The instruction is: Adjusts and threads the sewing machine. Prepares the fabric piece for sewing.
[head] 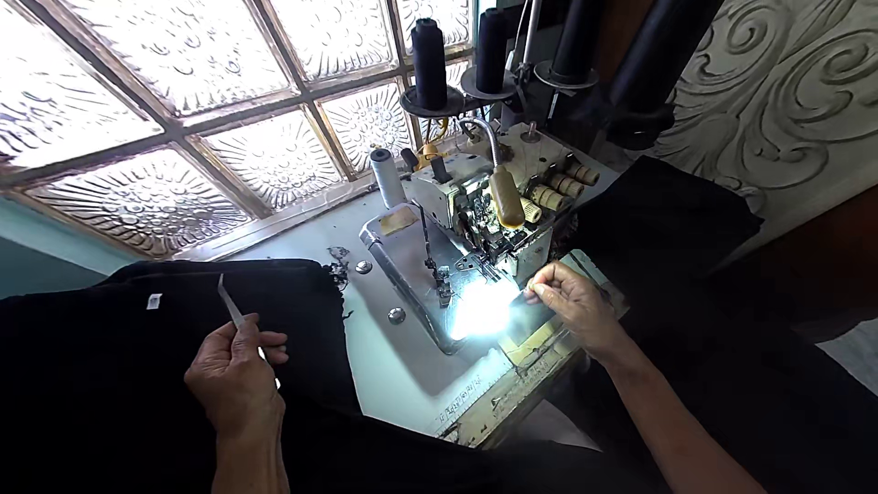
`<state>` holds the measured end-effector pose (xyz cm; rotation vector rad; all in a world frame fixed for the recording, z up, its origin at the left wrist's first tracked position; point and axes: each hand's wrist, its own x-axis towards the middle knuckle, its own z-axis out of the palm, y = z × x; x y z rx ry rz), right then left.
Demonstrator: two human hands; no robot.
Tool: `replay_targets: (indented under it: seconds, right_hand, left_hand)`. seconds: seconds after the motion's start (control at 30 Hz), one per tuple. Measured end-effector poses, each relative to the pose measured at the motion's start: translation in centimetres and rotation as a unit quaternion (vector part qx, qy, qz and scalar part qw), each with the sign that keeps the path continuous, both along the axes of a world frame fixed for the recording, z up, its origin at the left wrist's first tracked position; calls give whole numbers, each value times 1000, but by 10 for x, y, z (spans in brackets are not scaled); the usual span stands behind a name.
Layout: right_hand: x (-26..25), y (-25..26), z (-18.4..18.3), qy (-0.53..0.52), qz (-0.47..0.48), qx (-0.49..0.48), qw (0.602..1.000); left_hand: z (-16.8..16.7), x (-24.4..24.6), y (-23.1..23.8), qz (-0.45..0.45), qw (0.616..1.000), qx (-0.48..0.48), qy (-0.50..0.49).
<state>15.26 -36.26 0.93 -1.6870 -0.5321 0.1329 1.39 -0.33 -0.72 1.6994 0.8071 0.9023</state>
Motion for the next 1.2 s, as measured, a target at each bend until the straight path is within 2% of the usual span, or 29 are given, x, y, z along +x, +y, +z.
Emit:
replay_targets:
  seconds: [0.13, 0.4, 0.6, 0.8, 0.87, 1.0, 1.13, 1.2]
  right_hand:
    - [-12, -12, -14, 59, 7, -14, 998]
    - [-22, -36, -21, 122, -26, 32, 992]
    - [-30, -41, -29, 81, 18, -74, 994]
    - [-28, -52, -22, 134, 95, -186, 969]
    - [-31, -61, -26, 152, 109, -187, 964]
    - [-33, -86, -28, 182, 107, -168, 963]
    - [-28, -110, -34, 209, 99, -220, 948]
    - [-25, -118, -36, 214, 87, -280, 932]
  left_hand:
    - [2, 0, -1, 0, 1000, -1, 0]
    - [-2, 2, 2, -6, 1000, 7, -7]
    - [-4, -1, 7, -22, 1000, 14, -5]
    - [11, 0, -5, -12, 1000, 0, 4]
    - [11, 0, -5, -17, 1000, 0, 4]
    - [11, 0, -7, -8, 1000, -3, -8]
    - [13, 1, -9, -8, 1000, -6, -6]
    - [13, 1, -8, -6, 1000, -10, -3]
